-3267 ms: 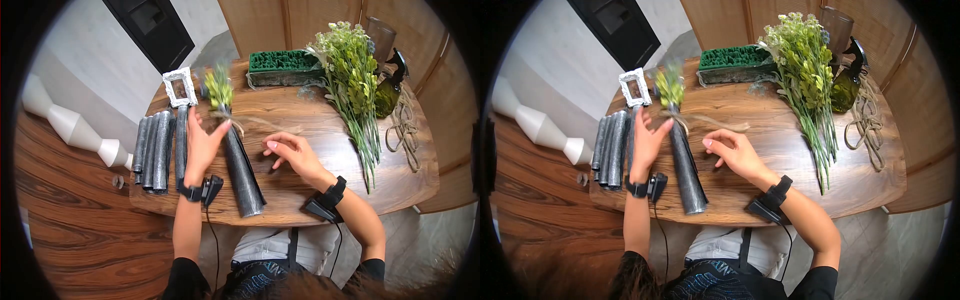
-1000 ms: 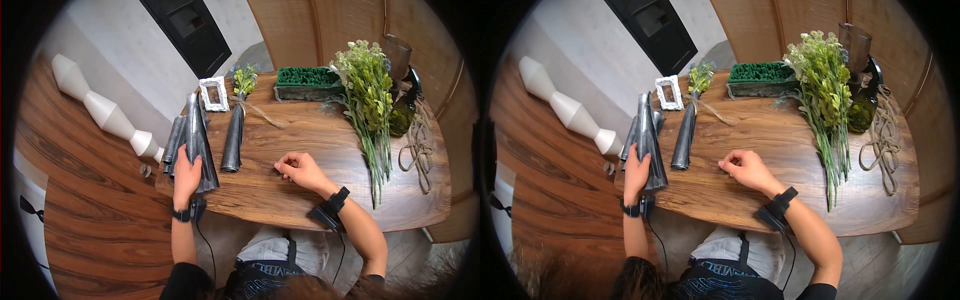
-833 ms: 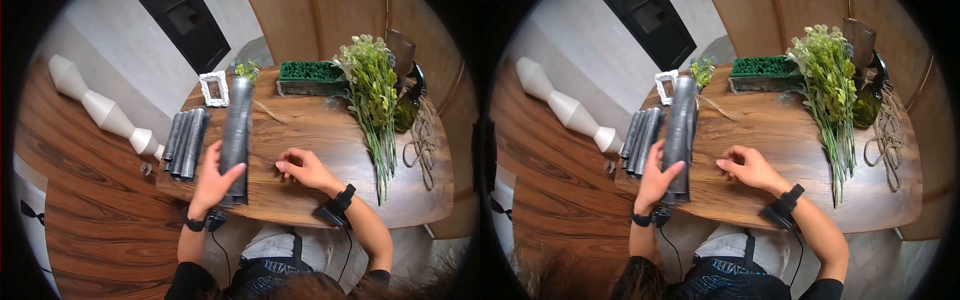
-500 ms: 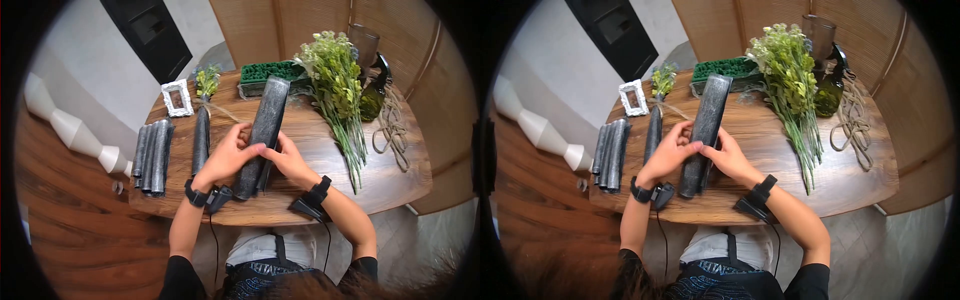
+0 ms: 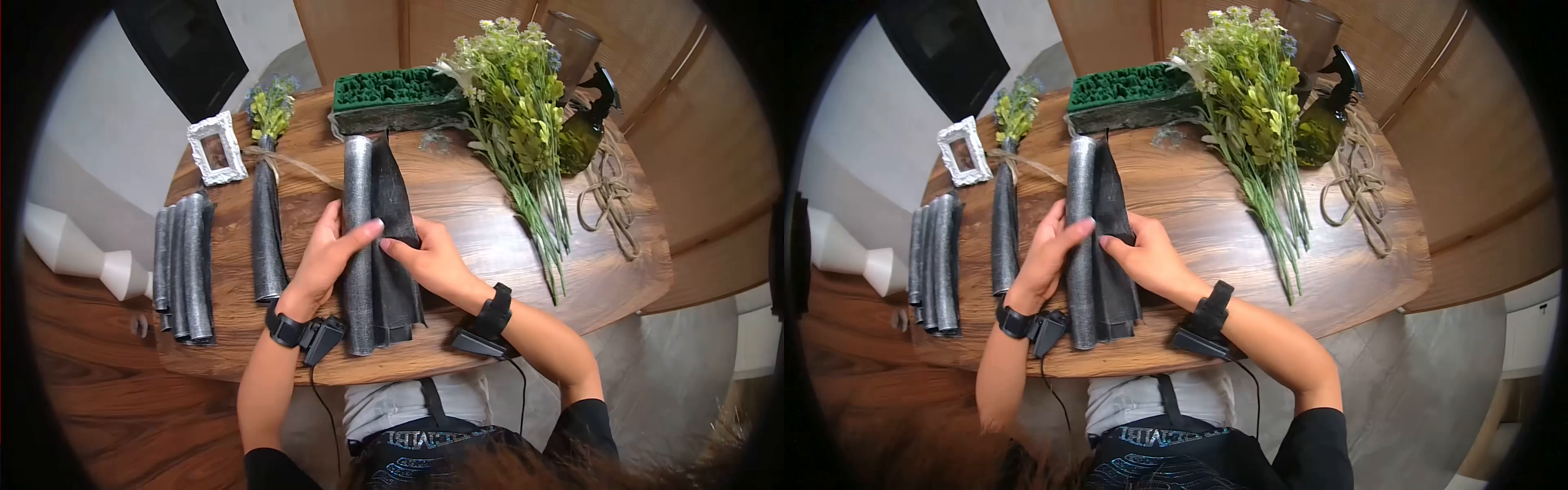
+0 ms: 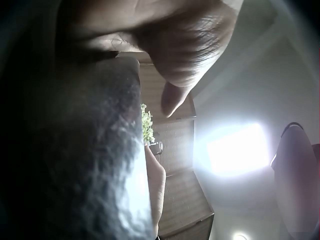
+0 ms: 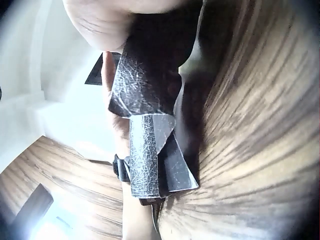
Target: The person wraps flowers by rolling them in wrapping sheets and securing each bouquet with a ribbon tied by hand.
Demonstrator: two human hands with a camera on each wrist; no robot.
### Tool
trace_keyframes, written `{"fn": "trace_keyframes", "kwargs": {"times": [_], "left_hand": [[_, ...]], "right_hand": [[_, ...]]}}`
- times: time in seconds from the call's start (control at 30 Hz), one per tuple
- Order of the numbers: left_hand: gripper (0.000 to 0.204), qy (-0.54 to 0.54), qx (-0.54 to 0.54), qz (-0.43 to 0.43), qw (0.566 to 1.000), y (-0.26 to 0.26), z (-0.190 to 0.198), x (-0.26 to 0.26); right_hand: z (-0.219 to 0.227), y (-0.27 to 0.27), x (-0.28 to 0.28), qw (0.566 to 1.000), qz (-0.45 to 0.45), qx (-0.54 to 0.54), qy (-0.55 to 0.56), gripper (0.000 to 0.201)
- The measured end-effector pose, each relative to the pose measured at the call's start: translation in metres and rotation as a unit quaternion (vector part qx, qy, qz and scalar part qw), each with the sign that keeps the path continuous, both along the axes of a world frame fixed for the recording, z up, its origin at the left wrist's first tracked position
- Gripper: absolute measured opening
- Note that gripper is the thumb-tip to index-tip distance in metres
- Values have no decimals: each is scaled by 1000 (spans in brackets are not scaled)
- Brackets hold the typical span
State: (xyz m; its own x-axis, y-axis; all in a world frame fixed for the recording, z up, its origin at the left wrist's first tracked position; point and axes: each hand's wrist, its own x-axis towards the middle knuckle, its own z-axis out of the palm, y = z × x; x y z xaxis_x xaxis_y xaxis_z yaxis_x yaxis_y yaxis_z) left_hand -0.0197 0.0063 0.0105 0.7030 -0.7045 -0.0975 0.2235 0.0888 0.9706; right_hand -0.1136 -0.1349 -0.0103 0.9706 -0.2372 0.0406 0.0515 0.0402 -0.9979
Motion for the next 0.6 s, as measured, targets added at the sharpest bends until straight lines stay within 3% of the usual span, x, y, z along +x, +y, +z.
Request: {"fn": "trace_keyframes", "kwargs": {"times": [0.07, 0.13, 0.4, 0.43, 0.5, 0.6], "left_hand": [[41, -27, 15, 7, 999, 1, -6, 0], [41, -10, 27, 7, 1000, 4, -11, 5], [35, 161, -42, 45, 985, 8, -10, 16], [35, 163, -43, 46, 985, 6, -6, 13], [42, 55, 29, 33, 998, 4, -4, 7], [46, 41, 63, 50, 996, 7, -7, 10]], "right_hand": [[-3, 1, 1, 1000, 1, 0, -11, 21], [-6, 3, 2, 996, -36, 83, -8, 17], [7, -12, 2, 976, -160, 149, -18, 13], [7, -14, 2, 974, -163, 156, -20, 13], [7, -17, 3, 975, -159, 154, -19, 13], [17, -21, 1, 975, -171, 141, -32, 13]]}}
